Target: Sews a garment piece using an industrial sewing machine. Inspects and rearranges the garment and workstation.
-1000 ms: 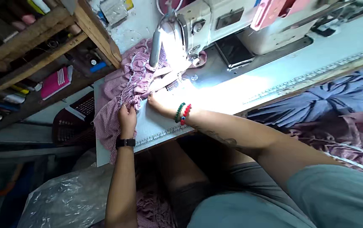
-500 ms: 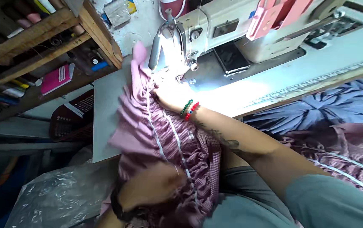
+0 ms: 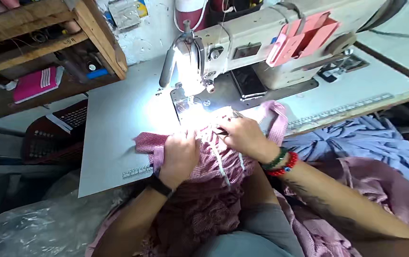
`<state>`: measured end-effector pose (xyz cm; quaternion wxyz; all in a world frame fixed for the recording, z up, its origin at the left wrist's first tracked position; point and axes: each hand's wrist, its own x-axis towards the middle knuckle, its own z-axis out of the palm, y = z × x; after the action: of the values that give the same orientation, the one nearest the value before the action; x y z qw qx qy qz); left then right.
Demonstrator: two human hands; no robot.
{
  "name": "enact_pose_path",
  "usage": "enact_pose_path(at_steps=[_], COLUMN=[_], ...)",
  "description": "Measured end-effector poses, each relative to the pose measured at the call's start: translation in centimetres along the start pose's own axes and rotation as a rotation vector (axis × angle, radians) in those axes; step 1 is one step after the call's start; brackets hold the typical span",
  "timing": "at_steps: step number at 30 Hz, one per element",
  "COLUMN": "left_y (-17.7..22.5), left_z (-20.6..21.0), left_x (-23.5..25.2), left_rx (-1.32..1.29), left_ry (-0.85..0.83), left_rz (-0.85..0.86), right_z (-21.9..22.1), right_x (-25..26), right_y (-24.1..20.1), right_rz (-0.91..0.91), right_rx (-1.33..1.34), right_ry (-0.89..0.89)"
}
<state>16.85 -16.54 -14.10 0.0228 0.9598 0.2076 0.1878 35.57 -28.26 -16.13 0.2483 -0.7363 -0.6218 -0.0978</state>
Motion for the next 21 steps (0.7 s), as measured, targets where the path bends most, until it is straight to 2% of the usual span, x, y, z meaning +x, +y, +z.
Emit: enact_pose_path(at_steps=[2, 5, 6, 9, 12, 14, 17, 19, 21], left_y=[-2.2, -5.3, -6.0, -7.4, -8.0, -8.2, -7.0, -6.2, -6.2], left_z=[1.5, 2.7, 2.4, 1.5, 1.8, 2.4, 2.5, 3.2, 4.2], left_x=[2.5, 4.6, 5.0, 5.9, 6.4, 6.8, 7.9, 8.6, 9.1], left_rx=[-0.087, -0.303, -0.405, -0.756, -0.916, -0.781, -0.351, -0.135, -0.023], left_ry=[-0.004, -0.004, -0.050, -0.162, -0.178, -0.173, -0.227, -0.262, -0.254], left_rz=[-0.009, 0.124, 0.129, 0.044, -0.002, -0.049, -0.193, -0.220, -0.205], right_z=[1.3, 1.6, 1.5, 1.0, 0.9, 1.3, 1.8, 2.2, 2.7], right_x=[1.5, 3.8, 4.3, 5.3, 5.5, 5.5, 6.2, 6.6, 7.0], right_y=[0.1, 0.7, 1.0, 2.0, 2.5, 2.9, 3.6, 3.9, 4.3], right_rz=[-0.012, 0.013, 0.005, -0.027, 0.099, 0.170, 0.210, 0.225, 0.150], right_rx=[-0.021, 0.063, 0.104, 0.218, 0.362, 0.438, 0.466, 0.403, 0.292], right_ry=[-0.046, -0.169, -0.212, -0.345, -0.396, -0.343, -0.259, -0.269, -0.277])
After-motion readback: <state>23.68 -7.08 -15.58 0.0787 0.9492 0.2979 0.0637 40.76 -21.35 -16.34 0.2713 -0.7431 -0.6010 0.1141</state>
